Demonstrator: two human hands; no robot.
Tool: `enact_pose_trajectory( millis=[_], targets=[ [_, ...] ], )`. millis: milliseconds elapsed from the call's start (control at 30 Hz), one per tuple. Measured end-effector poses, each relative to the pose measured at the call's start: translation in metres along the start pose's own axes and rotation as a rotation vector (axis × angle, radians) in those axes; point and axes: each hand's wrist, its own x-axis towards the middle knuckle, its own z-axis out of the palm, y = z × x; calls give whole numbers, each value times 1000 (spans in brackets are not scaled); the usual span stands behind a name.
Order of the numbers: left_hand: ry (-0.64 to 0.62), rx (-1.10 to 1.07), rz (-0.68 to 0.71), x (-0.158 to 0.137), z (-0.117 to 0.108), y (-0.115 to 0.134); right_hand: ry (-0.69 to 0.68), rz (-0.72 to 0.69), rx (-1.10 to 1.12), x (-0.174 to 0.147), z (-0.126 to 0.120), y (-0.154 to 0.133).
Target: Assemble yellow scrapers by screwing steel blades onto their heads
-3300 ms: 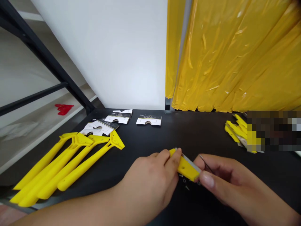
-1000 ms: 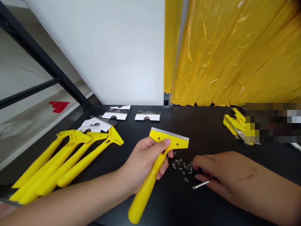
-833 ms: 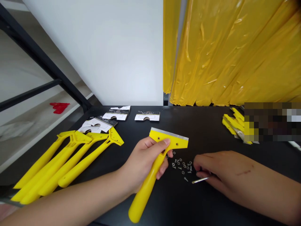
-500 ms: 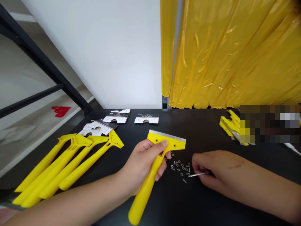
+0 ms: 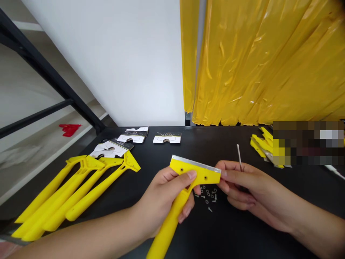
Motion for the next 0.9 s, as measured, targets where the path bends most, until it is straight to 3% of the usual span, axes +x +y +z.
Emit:
enact_pose_trajectory(
  millis=[267,667,900],
  targets=[
    [5,-46,23,2,0,3,-105,8,27,-1,-3,-1],
    [-32,-98,20,1,-2,-1,-156,39,65,1,-2,2],
    [-68,38,-3,1,-2,0,-154,49,43,0,-3,4]
  ],
)
